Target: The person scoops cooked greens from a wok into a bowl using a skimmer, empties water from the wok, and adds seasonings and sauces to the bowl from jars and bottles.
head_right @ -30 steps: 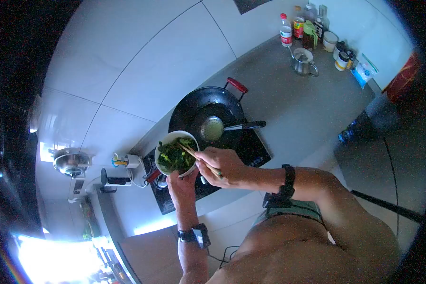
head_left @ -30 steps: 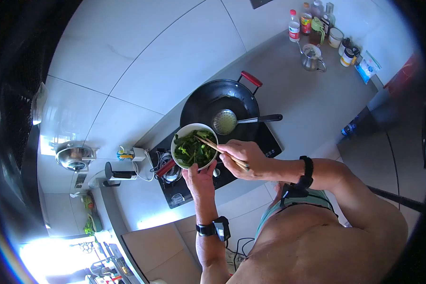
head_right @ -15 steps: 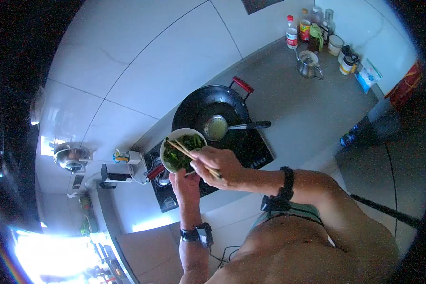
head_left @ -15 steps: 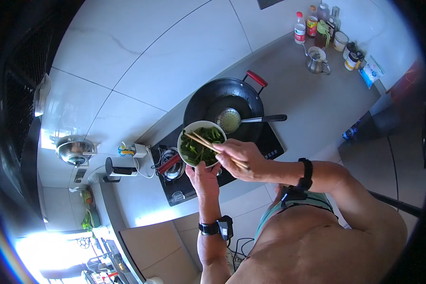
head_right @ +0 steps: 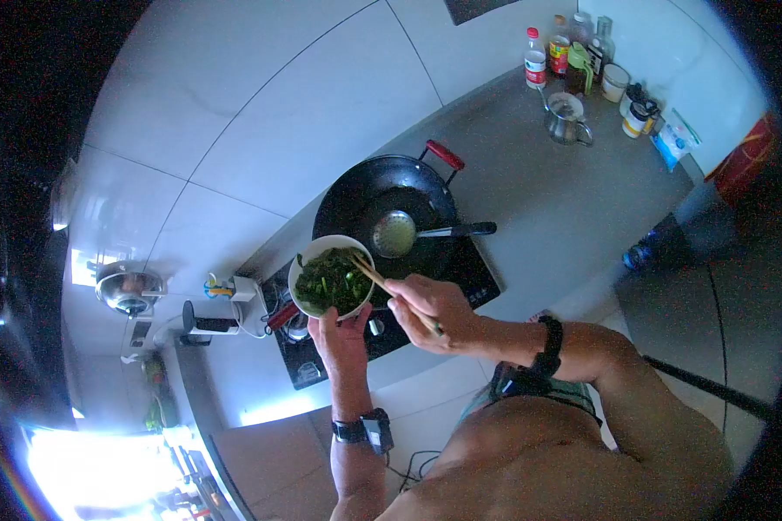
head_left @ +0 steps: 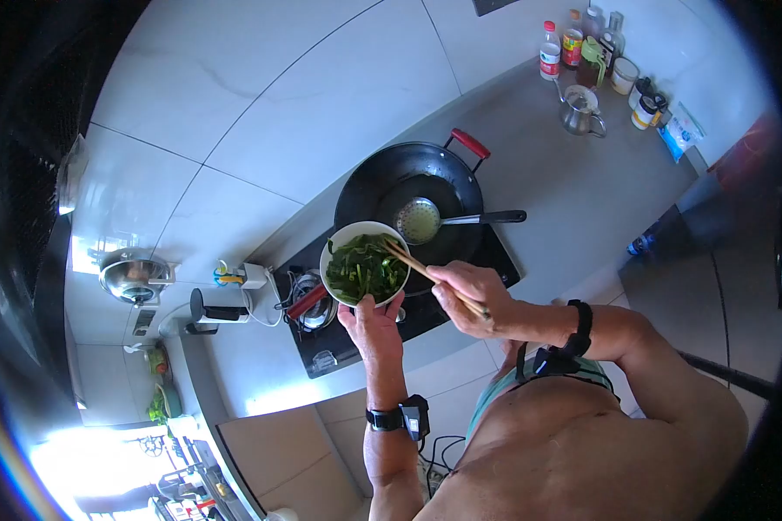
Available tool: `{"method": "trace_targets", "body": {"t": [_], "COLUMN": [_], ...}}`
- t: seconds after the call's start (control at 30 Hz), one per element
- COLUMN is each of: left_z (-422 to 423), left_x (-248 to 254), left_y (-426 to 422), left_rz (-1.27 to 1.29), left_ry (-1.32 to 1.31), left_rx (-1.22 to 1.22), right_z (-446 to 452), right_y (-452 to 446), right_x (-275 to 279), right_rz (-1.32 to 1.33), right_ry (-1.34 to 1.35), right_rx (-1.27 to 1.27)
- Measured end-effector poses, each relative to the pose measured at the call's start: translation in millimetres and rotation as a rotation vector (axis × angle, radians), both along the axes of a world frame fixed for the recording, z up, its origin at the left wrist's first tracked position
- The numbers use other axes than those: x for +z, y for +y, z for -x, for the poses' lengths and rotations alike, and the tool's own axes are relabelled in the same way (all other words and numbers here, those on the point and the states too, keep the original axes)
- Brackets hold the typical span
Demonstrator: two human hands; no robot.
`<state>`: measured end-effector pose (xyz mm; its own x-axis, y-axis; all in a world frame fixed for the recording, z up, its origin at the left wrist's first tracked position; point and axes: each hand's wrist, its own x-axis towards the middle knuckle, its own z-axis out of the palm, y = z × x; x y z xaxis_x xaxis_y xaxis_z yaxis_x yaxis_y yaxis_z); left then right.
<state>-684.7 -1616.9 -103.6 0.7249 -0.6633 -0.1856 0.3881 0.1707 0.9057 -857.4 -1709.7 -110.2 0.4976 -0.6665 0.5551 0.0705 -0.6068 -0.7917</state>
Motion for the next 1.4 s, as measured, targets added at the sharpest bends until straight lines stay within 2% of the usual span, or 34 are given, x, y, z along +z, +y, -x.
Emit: {"method": "trace_targets", "body": {"t": [0.17,0.43,0.7,0.83,1.2,1.4], "left_z": [-1,5,-3,-2,7,-1], "left_x": [-4,-3,-6,-5,8,1], "left_y": [-1,1,10,10,8,12], "left_rz": [-0.017,-0.020,0.012,0.017,0.016,-0.001], "left_ry": [-0.002,-0.010,0.072,0.065,0.045,0.028], "left_rx": [-0.043,-0.071,-0.122,-0.109,-0.154,-0.146], "right_z": [-7,-17,-8,0,-18,6], "right_y": [-5,-33,-41,-47,-72,-56], "right_x": [7,26,34,61,42,64], "right_rz": [-0.037,0.189,0.159,0.172,0.198,0.151], "right_ry": [-0.061,-0.064,0.087,0.034,0.086,0.087], "right_rx": [0.019,0.117,0.140,0.150,0.113,0.104]}}
